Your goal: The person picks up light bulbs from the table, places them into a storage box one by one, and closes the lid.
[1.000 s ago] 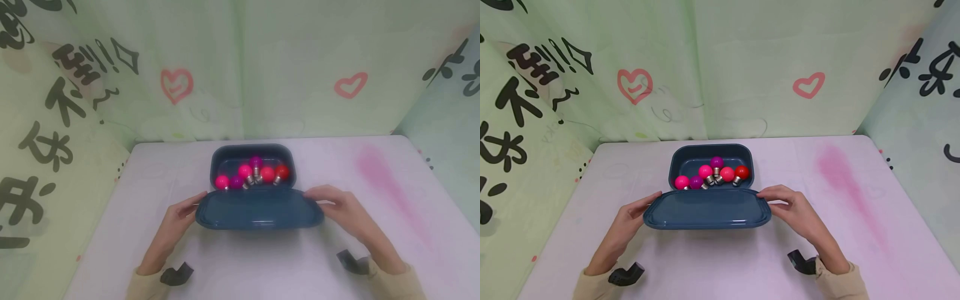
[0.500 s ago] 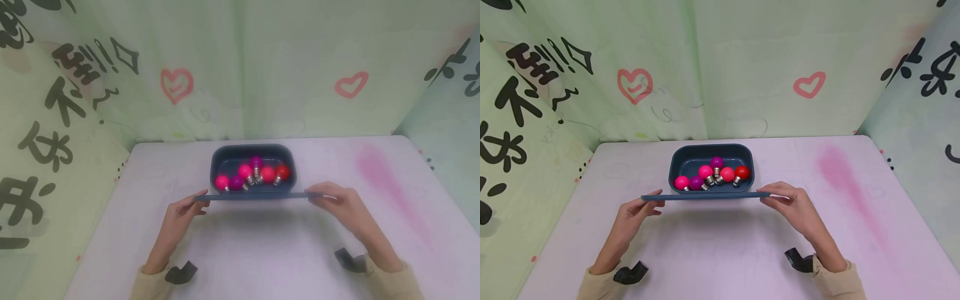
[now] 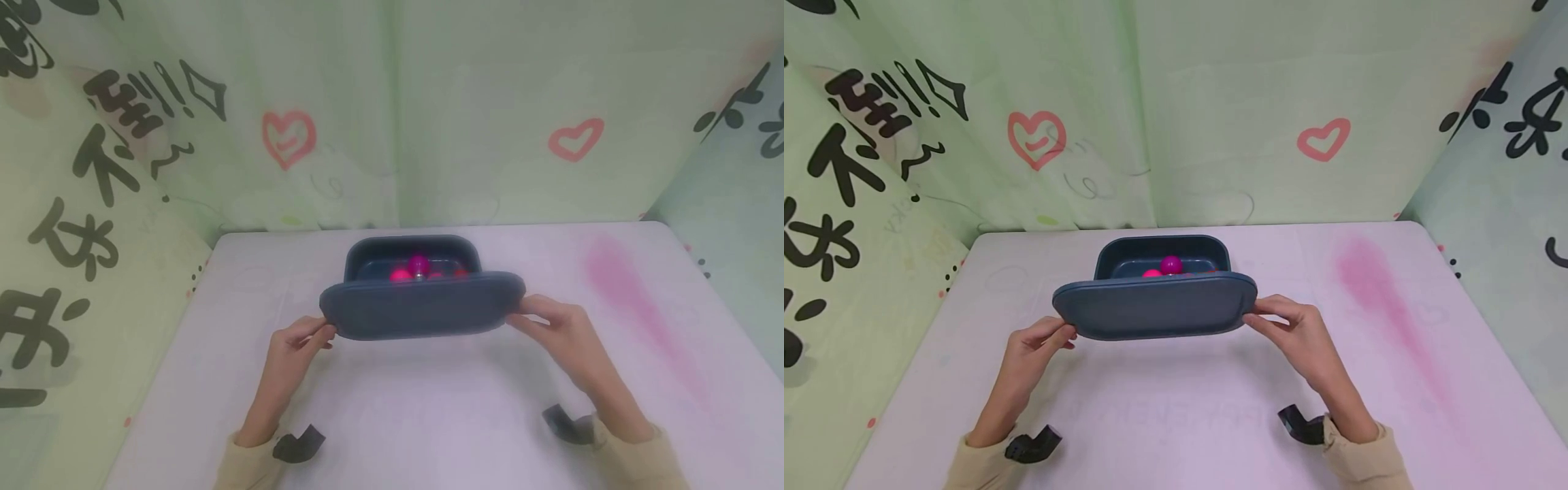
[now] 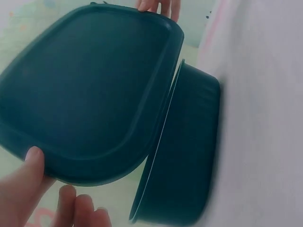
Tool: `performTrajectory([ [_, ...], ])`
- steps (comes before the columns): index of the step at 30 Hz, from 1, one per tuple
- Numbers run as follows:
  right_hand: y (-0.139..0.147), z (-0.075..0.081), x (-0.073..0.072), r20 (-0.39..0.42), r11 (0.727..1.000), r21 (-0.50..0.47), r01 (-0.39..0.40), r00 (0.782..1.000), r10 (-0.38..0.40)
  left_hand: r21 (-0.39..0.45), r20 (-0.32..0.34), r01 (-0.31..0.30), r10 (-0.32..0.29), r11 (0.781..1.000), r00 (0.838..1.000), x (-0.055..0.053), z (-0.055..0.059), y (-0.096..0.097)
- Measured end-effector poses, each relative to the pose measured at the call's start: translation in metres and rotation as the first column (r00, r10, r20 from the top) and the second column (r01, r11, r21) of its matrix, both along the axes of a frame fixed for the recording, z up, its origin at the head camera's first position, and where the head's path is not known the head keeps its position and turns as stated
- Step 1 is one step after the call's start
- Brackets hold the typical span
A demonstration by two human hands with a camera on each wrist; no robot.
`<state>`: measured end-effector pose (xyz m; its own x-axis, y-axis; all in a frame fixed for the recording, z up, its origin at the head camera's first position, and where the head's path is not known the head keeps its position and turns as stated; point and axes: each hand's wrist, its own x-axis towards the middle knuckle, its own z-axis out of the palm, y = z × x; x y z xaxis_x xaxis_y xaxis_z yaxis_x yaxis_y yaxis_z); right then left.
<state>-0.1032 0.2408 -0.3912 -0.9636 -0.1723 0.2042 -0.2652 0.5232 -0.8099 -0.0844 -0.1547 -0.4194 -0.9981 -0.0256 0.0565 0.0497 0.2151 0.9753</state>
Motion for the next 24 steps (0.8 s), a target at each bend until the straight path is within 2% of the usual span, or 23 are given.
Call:
performTrajectory([
  [6, -0.003, 0.003, 0.001, 0.080, 0.999, 0.019, 0.050, 0.995, -0.051, -0.004, 0.010, -0.045, 0.045, 0.999, 0.999, -0.002, 0.000, 0.001],
  [10, -0.003, 0.000, 0.000, 0.106, 0.999, -0.018, 0.036, 0.994, -0.034, 0.041, 0.028, -0.050, 0.049, 0.998, 0.998, -0.003, -0.001, 0.003],
  [15, -0.004, -0.006, -0.001, 0.111, 0.988, -0.154, -0.001, 0.994, 0.018, 0.119, 0.043, -0.053, 0.048, 0.991, 0.998, -0.006, -0.003, 0.005],
  [18, -0.006, -0.008, -0.002, 0.127, 0.975, -0.224, -0.014, 0.991, 0.043, 0.126, 0.060, -0.069, 0.062, 0.990, 0.996, -0.006, -0.006, 0.005],
  [24, -0.009, -0.016, -0.006, 0.164, 0.982, -0.191, -0.006, 0.986, 0.038, 0.108, 0.089, -0.115, 0.105, 0.988, 0.990, -0.007, -0.010, 0.005],
])
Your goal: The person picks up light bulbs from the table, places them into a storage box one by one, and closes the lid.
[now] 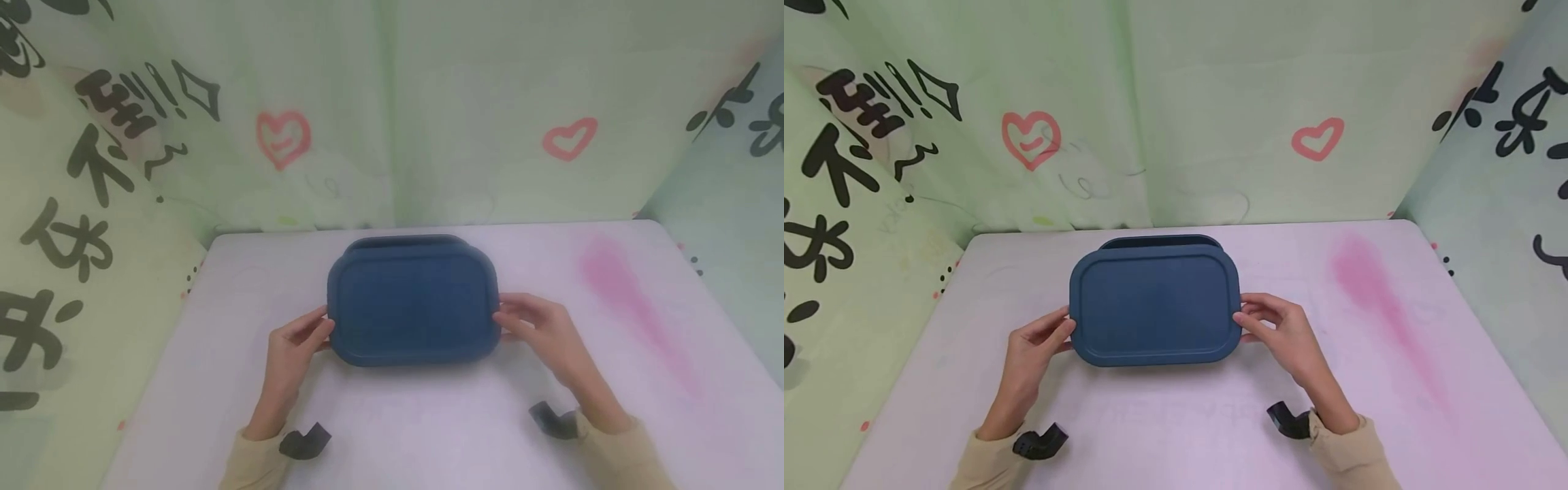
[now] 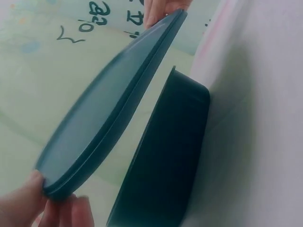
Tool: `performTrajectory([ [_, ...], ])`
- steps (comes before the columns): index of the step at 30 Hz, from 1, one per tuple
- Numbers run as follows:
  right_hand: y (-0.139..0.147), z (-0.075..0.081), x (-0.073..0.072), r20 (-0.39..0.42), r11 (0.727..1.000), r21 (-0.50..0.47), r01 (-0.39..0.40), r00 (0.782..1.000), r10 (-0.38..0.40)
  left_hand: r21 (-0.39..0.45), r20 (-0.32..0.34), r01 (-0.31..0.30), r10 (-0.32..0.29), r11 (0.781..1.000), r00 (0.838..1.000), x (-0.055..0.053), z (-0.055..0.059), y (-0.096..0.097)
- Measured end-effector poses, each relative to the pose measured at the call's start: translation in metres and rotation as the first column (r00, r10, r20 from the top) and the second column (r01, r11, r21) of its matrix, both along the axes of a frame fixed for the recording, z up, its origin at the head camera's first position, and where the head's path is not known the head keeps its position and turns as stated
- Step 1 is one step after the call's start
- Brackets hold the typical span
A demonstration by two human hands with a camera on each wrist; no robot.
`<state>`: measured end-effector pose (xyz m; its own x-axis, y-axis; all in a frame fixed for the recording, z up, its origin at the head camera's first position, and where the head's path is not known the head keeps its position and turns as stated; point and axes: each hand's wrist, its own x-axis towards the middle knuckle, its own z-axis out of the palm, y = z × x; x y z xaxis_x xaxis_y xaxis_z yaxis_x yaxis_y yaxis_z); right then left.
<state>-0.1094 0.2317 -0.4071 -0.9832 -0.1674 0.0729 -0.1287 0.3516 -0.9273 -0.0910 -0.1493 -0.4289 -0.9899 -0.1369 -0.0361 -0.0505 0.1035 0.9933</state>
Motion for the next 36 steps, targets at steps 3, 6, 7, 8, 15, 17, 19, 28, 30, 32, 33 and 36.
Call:
performTrajectory([
  [3, 0.000, -0.003, -0.002, -0.004, 1.000, 0.013, 0.002, 1.000, -0.002, 0.019, 0.004, -0.002, 0.002, 1.000, 1.000, -0.002, -0.003, 0.000],
  [6, 0.000, -0.005, -0.003, -0.001, 1.000, 0.002, -0.010, 1.000, 0.010, 0.030, 0.015, -0.010, 0.010, 1.000, 1.000, -0.003, -0.006, 0.001],
  [7, 0.000, -0.005, -0.004, 0.005, 1.000, -0.003, -0.015, 1.000, 0.015, 0.035, 0.020, -0.012, 0.012, 0.999, 1.000, -0.004, -0.007, 0.001],
  [8, 0.000, -0.006, -0.004, 0.013, 1.000, -0.009, -0.017, 1.000, 0.017, 0.042, 0.025, -0.012, 0.011, 0.999, 1.000, -0.004, -0.008, 0.001],
  [15, -0.002, -0.008, -0.007, 0.069, 1.000, 0.002, -0.015, 0.998, 0.015, 0.045, 0.074, -0.002, -0.002, 0.999, 0.997, -0.009, -0.013, 0.001],
  [17, -0.003, -0.009, -0.007, 0.066, 1.000, 0.004, -0.018, 0.998, 0.017, 0.039, 0.083, -0.002, -0.001, 0.999, 0.997, -0.011, -0.014, 0.001],
  [19, -0.003, -0.010, -0.009, 0.055, 1.000, 0.006, -0.020, 0.998, 0.020, 0.030, 0.088, -0.003, 0.001, 1.000, 0.996, -0.013, -0.015, 0.002],
  [28, -0.004, -0.016, -0.020, 0.039, 0.999, 0.016, -0.031, 0.999, 0.030, -0.012, 0.095, -0.006, 0.007, 1.000, 0.995, -0.024, -0.019, 0.002],
  [30, -0.005, -0.017, -0.023, 0.036, 0.999, 0.021, -0.030, 0.999, 0.029, -0.012, 0.090, -0.003, 0.004, 1.000, 0.996, -0.026, -0.020, 0.002],
  [32, -0.006, -0.018, -0.026, 0.035, 0.999, 0.025, -0.027, 0.999, 0.026, -0.008, 0.085, 0.000, 0.001, 1.000, 0.996, -0.029, -0.020, 0.002],
  [33, -0.006, -0.019, -0.027, 0.035, 0.999, 0.025, -0.025, 0.999, 0.024, -0.003, 0.083, 0.000, 0.000, 1.000, 0.997, -0.030, -0.020, 0.002],
  [36, -0.007, -0.020, -0.031, 0.033, 0.999, 0.035, -0.021, 0.999, 0.020, -0.003, 0.078, 0.001, -0.001, 1.000, 0.997, -0.034, -0.021, 0.002],
])
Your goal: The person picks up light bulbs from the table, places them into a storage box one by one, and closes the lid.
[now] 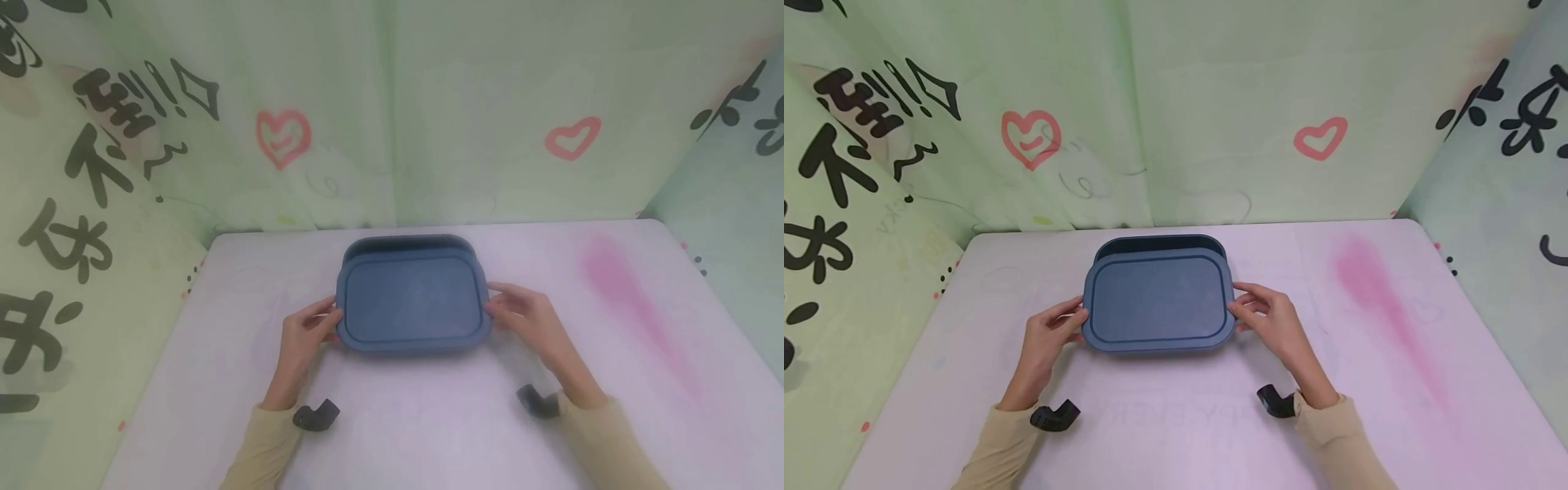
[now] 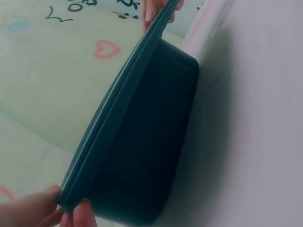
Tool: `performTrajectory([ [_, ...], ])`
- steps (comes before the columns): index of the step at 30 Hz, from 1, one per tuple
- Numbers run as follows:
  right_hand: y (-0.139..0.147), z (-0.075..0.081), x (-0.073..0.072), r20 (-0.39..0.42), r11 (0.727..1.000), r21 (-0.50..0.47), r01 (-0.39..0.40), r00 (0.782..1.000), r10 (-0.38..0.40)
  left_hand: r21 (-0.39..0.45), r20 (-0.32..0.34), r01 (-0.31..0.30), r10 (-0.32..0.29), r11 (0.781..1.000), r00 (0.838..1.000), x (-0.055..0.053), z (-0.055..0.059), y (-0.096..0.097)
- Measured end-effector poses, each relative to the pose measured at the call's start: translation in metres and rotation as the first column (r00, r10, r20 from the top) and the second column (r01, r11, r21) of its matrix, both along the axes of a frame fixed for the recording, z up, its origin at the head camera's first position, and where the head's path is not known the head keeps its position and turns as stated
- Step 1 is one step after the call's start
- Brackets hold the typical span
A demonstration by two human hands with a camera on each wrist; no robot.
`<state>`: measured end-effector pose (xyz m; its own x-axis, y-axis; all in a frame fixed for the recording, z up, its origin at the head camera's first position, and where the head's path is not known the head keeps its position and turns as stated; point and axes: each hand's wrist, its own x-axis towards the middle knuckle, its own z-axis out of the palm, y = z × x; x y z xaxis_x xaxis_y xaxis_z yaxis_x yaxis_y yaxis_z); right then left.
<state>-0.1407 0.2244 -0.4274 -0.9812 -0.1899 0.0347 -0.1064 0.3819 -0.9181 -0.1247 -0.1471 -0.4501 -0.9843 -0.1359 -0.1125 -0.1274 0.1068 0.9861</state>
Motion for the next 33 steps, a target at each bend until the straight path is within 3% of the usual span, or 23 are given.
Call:
performTrajectory([
  [19, -0.004, 0.002, -0.022, 0.027, 0.995, 0.095, 0.033, 0.999, -0.036, 0.002, -0.009, 0.028, -0.028, 1.000, 1.000, -0.027, 0.004, 0.000],
  [27, -0.004, -0.004, -0.033, -0.012, 0.997, 0.066, 0.036, 0.999, -0.036, -0.006, -0.001, 0.013, -0.013, 1.000, 1.000, -0.039, 0.007, 0.001],
  [33, -0.007, -0.003, -0.038, 0.005, 0.999, 0.030, 0.036, 0.999, -0.036, -0.018, 0.021, 0.005, -0.005, 1.000, 1.000, -0.047, 0.005, 0.001],
])
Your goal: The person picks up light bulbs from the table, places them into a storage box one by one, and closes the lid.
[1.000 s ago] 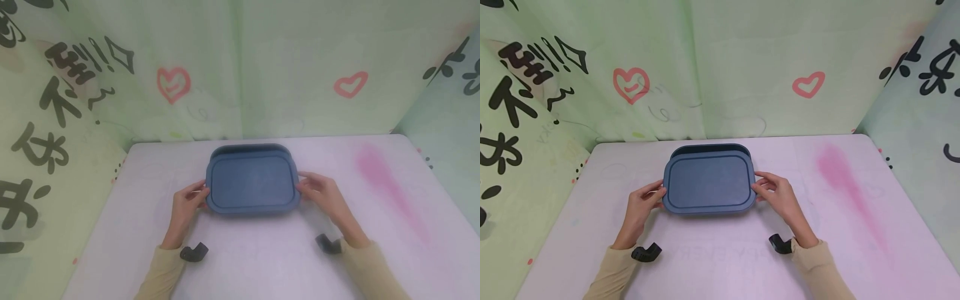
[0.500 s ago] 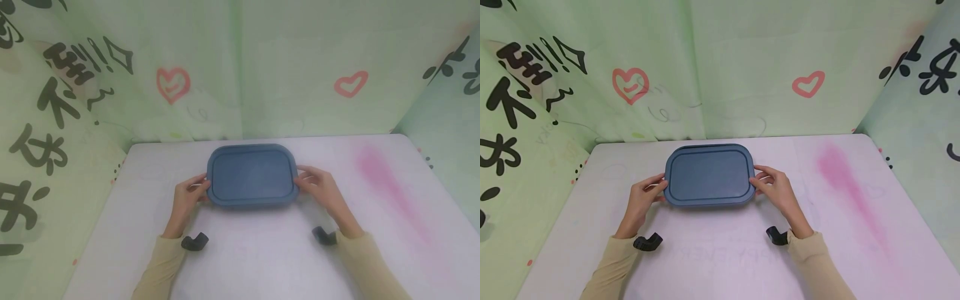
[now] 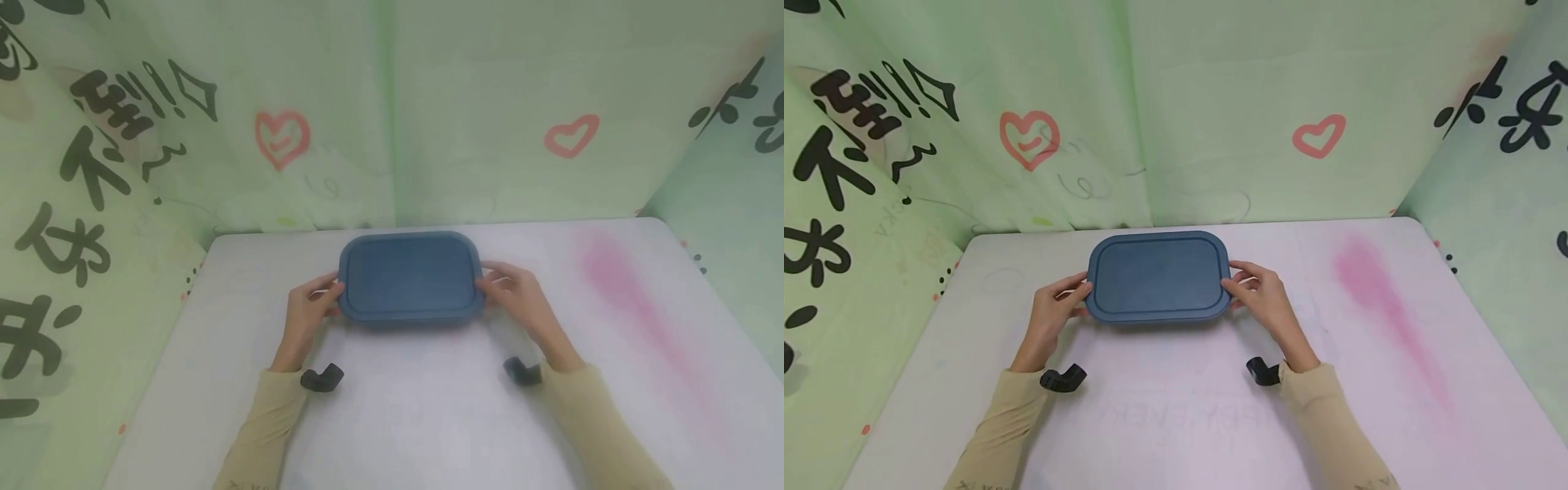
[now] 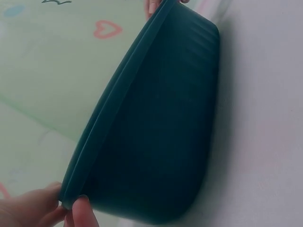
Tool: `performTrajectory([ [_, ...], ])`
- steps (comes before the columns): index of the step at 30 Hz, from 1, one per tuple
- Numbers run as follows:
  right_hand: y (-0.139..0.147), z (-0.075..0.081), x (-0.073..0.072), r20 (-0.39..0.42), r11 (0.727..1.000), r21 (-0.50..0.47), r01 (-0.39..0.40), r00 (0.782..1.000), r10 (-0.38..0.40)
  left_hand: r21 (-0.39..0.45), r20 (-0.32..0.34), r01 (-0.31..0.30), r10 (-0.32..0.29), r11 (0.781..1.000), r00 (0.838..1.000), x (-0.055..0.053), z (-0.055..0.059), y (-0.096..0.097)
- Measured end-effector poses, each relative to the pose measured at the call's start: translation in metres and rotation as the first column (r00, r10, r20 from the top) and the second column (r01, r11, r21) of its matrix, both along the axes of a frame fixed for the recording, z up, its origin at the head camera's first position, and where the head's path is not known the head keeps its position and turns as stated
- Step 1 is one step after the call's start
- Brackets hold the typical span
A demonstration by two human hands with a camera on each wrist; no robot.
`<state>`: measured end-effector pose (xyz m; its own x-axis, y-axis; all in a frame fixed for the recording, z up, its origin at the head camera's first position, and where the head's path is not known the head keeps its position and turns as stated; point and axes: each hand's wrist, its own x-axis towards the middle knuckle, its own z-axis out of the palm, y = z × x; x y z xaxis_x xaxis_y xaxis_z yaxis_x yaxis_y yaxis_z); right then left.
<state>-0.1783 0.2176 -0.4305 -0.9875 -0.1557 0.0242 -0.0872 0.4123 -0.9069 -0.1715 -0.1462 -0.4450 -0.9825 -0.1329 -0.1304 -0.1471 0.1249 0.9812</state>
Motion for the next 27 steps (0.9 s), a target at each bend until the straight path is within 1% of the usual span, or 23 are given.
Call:
performTrajectory([
  [4, -0.001, 0.000, -0.002, 0.027, 1.000, -0.013, 0.006, 1.000, -0.006, 0.018, 0.017, -0.003, 0.003, 1.000, 1.000, -0.004, -0.002, 0.000],
  [9, -0.002, -0.003, -0.007, 0.048, 1.000, -0.027, 0.012, 0.999, -0.011, 0.025, 0.023, -0.003, 0.003, 1.000, 1.000, -0.007, 0.000, 0.002],
  [15, -0.002, -0.003, -0.011, 0.065, 1.000, -0.018, 0.020, 0.998, -0.019, 0.007, 0.042, -0.002, 0.002, 1.000, 0.999, -0.010, 0.001, 0.002],
  [20, -0.003, -0.003, -0.011, 0.079, 0.999, -0.007, 0.033, 0.996, -0.032, -0.009, 0.041, -0.002, 0.002, 1.000, 0.999, -0.011, 0.000, 0.001],
  [27, -0.004, -0.004, -0.011, 0.072, 0.999, -0.013, 0.036, 0.997, -0.035, -0.023, 0.044, -0.005, 0.006, 1.000, 0.999, -0.012, -0.001, 0.002],
])
